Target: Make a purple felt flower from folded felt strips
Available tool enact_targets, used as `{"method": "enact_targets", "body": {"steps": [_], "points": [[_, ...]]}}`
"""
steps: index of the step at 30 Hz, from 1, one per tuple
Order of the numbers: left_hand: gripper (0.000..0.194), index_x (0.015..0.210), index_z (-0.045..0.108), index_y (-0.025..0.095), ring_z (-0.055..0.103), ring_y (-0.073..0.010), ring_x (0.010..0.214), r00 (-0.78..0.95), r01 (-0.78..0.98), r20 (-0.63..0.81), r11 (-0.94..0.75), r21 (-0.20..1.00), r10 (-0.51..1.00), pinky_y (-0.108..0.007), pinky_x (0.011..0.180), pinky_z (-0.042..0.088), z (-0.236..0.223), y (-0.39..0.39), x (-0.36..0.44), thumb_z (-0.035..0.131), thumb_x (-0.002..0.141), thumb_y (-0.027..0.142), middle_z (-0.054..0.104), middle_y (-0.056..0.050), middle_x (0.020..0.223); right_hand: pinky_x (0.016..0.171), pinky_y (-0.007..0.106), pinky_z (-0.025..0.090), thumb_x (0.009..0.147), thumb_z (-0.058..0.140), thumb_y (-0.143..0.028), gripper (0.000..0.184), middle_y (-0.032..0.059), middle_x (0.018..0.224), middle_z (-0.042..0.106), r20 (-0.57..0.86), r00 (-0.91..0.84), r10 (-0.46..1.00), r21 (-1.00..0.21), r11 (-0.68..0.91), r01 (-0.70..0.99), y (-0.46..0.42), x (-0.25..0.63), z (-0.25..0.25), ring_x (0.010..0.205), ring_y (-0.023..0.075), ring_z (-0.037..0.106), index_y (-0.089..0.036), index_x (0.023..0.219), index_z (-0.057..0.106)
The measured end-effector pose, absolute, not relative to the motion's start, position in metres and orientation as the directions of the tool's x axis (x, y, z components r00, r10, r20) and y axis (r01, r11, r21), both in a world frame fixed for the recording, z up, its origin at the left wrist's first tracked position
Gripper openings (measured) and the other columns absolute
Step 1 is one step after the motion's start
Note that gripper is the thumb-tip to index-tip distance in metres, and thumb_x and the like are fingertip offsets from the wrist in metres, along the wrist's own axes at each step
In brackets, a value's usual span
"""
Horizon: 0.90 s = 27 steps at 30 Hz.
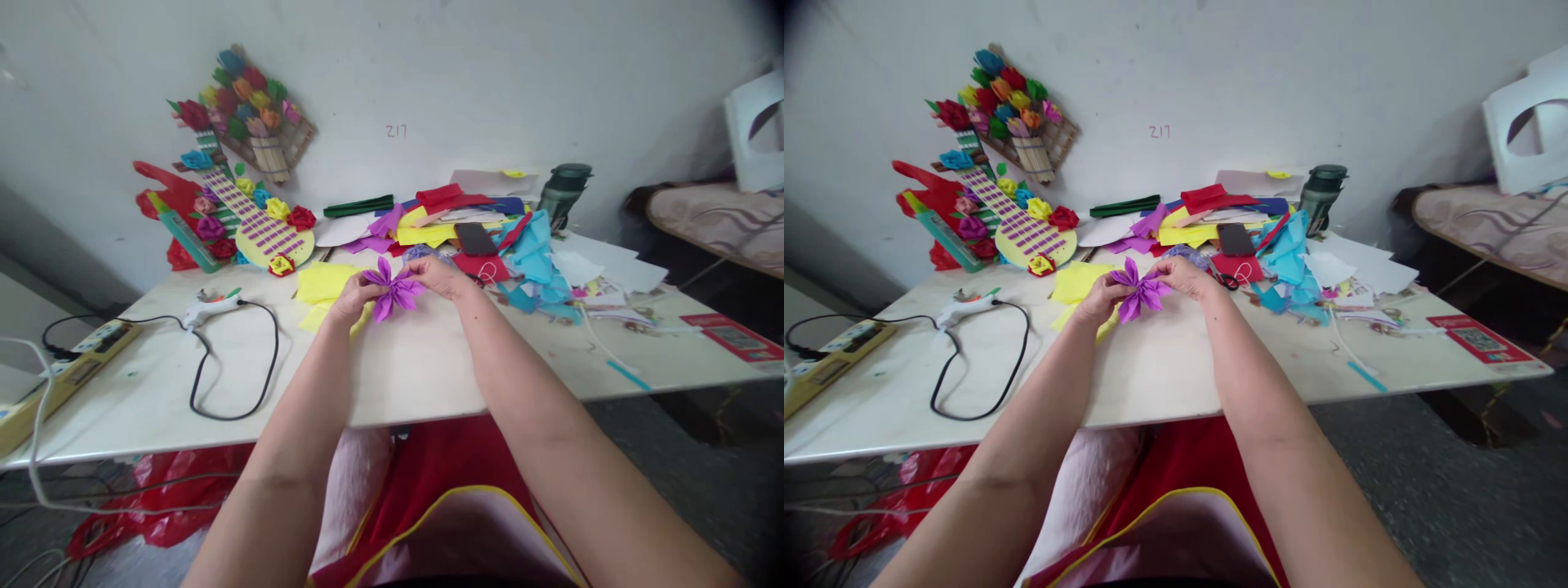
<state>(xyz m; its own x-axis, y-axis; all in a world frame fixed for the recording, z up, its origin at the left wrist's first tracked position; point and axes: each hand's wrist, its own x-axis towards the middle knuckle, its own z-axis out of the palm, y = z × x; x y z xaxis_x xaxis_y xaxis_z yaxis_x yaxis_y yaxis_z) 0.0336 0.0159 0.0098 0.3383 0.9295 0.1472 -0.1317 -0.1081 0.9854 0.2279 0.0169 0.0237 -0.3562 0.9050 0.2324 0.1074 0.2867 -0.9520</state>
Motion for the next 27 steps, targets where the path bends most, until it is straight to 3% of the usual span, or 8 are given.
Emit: {"method": "enact_targets", "body": {"steps": [9,16,22,27], "points": [[0.024,0.069,0.062,0.013,0.055,-0.0098,0.057,0.375,-0.263,0.145,-0.045,0.964,0.916,-0.024,0.060,0.044,0.0078,0.0183,0.0332,0.073,0.049,0.019,0.061,0.001,0.064,0.061,0.024,0.045,0.061,0.068,-0.028,0.013,-0.0015,0.061,0.065,0.270,-0.382,0.884,-0.914,0.359,0.186,0.0220,0.2274,0.0204,0.058,0.0104,0.055,-0.016,0.067,0.070],[0.028,0.073,0.060,0.014,0.054,-0.0097,0.059,0.360,-0.203,0.170,-0.101,0.974,0.917,-0.024,0.061,0.044,0.0082,0.0171,0.0337,0.073,0.048,0.017,0.059,0.003,0.066,0.059,0.023,0.045,0.058,0.061,-0.016,0.007,-0.0029,0.057,0.064,0.299,-0.340,0.892,-0.864,0.404,0.301,0.0186,0.2212,0.0237,0.057,0.0113,0.055,-0.016,0.059,0.068],[0.029,0.074,0.059,0.014,0.054,-0.0098,0.060,0.365,-0.187,0.172,-0.109,0.976,0.915,-0.023,0.060,0.043,0.0095,0.0165,0.0339,0.073,0.048,0.018,0.058,0.003,0.067,0.061,0.025,0.048,0.060,0.061,-0.016,0.010,-0.0019,0.058,0.065,0.239,-0.380,0.894,-0.926,0.327,0.188,0.0178,0.2237,0.0227,0.056,0.0120,0.056,-0.016,0.065,0.070],[0.030,0.075,0.060,0.014,0.055,-0.0101,0.061,0.369,-0.181,0.192,-0.132,0.975,0.910,-0.024,0.061,0.044,0.0077,0.0185,0.0340,0.075,0.049,0.018,0.060,0.002,0.068,0.059,0.027,0.047,0.058,0.064,-0.016,0.004,-0.0017,0.055,0.063,0.220,-0.363,0.905,-0.932,0.305,0.195,0.0207,0.2234,0.0197,0.054,0.0128,0.055,-0.018,0.059,0.068]]}}
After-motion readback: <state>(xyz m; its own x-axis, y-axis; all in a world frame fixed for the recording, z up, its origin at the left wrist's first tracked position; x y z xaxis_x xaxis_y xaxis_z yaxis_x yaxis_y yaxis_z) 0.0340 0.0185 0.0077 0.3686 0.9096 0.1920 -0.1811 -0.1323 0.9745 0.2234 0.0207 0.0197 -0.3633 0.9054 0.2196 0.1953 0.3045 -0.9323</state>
